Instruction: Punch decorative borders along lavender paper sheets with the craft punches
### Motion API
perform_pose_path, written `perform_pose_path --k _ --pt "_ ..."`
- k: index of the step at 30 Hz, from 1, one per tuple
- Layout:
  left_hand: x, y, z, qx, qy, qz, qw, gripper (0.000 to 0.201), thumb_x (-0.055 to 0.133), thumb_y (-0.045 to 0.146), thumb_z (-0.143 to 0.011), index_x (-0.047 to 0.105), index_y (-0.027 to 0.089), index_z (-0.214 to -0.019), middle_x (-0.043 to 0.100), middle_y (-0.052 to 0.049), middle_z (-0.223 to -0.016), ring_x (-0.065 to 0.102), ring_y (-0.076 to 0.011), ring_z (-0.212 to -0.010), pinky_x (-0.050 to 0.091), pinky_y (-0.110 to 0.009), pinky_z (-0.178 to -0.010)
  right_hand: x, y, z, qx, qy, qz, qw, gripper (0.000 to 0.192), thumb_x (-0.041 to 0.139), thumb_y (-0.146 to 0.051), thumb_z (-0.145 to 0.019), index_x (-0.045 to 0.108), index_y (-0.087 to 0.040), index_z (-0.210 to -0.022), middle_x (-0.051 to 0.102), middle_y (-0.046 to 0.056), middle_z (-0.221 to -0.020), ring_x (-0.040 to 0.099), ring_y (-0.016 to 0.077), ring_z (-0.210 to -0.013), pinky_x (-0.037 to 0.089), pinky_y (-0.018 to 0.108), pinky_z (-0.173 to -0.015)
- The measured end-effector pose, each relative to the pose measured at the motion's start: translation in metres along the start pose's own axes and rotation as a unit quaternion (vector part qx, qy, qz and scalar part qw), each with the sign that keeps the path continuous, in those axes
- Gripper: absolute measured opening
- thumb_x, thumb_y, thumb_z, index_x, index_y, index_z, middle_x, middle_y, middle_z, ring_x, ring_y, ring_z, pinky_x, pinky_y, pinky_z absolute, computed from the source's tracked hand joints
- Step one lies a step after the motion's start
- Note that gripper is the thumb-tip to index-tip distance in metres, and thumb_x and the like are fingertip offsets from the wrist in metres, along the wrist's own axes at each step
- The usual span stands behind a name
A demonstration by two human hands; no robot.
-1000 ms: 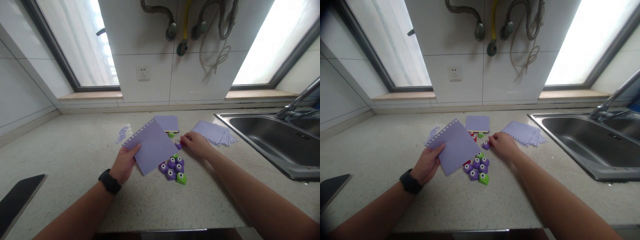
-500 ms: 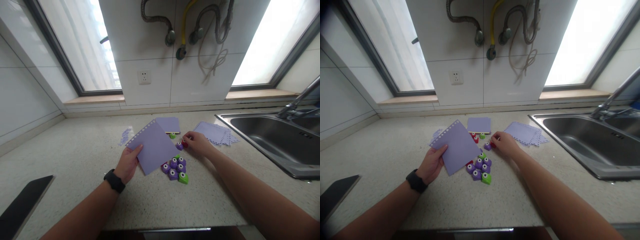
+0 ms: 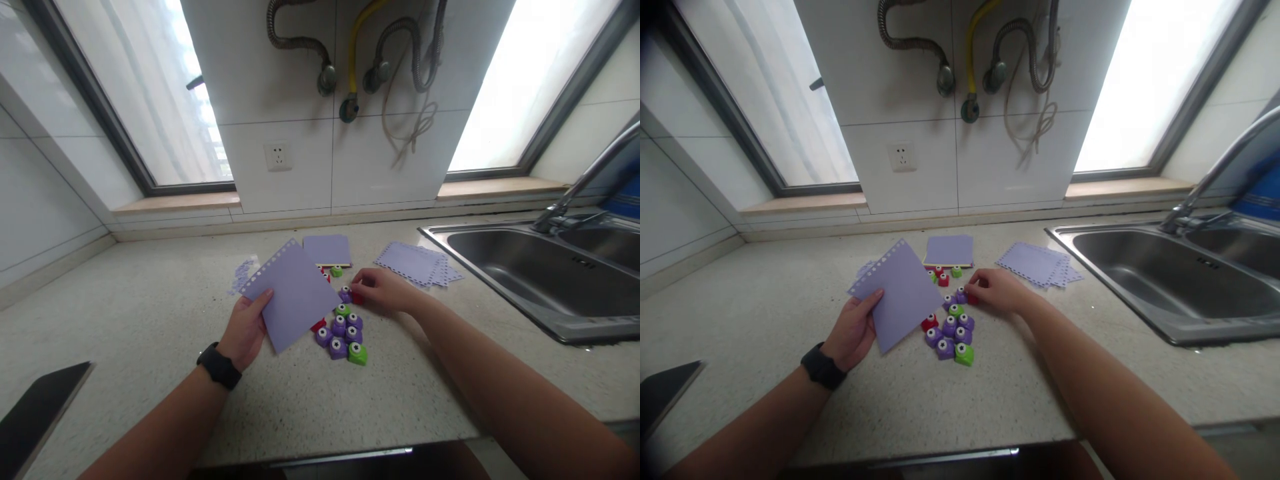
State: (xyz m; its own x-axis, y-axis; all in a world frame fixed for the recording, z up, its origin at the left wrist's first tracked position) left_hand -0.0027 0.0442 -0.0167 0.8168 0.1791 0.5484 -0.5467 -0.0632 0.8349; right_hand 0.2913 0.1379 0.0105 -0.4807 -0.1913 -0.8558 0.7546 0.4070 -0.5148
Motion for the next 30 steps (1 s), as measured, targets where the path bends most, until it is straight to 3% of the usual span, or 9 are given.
perform_pose_path --k 4,11,18,30 --pt "0.0 0.0 0.0 -0.006 0.006 -0.004 1.0 0.047 0.084 0.027 -0.082 0.07 0.015 -0.125 0.07 -0.011 -0.129 0.069 -0.0192 -0.105 0.059 -0.031 -0.091 0.0 -0.005 0.003 -0.051 -0.01 0.055 0.997 0.045 0.073 -0.059 -0.085 0.071 -0.025 -0.114 0.07 0.005 -0.096 0.062 0.0199 -0.082 0.044 0.033 -0.069" --pt "-0.003 0.003 -0.001 -0.001 0.038 0.008 0.999 0.041 0.083 0.02 -0.081 0.071 0.014 -0.119 0.071 -0.011 -0.127 0.07 -0.0191 -0.1 0.061 -0.03 -0.087 0.007 -0.012 0.006 -0.15 -0.031 0.048 0.987 0.043 0.066 -0.05 -0.094 0.067 -0.026 -0.13 0.066 0.008 -0.121 0.062 0.022 -0.105 0.048 0.036 -0.094" --pt "-0.003 0.008 -0.001 0.003 0.053 0.025 0.998 0.03 0.075 0.014 -0.085 0.071 0.012 -0.115 0.073 -0.012 -0.121 0.073 -0.0205 -0.093 0.064 -0.034 -0.083 0.007 -0.017 0.007 -0.164 -0.063 -0.007 0.984 0.03 0.061 -0.045 -0.098 0.073 -0.023 -0.115 0.073 0.005 -0.111 0.065 0.0186 -0.096 0.049 0.032 -0.086" --pt "-0.008 0.009 -0.006 0.011 0.068 0.037 0.997 0.035 0.071 0.012 -0.086 0.069 0.013 -0.121 0.07 -0.014 -0.129 0.073 -0.0226 -0.1 0.063 -0.035 -0.087 0.013 -0.016 0.009 -0.11 -0.109 -0.07 0.985 0.031 0.059 -0.044 -0.098 0.074 -0.017 -0.101 0.074 0.004 -0.089 0.063 0.0147 -0.077 0.047 0.028 -0.071"
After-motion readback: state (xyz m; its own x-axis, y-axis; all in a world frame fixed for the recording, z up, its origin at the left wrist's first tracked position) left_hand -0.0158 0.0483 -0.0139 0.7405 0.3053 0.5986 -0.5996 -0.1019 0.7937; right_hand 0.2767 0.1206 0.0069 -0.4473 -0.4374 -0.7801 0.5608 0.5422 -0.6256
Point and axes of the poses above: each hand's wrist, its own z-axis away from the middle knuckle, its own x-axis out of the palm, y = z × x, the point moved 6 cm from there along -z, towards the middle knuckle
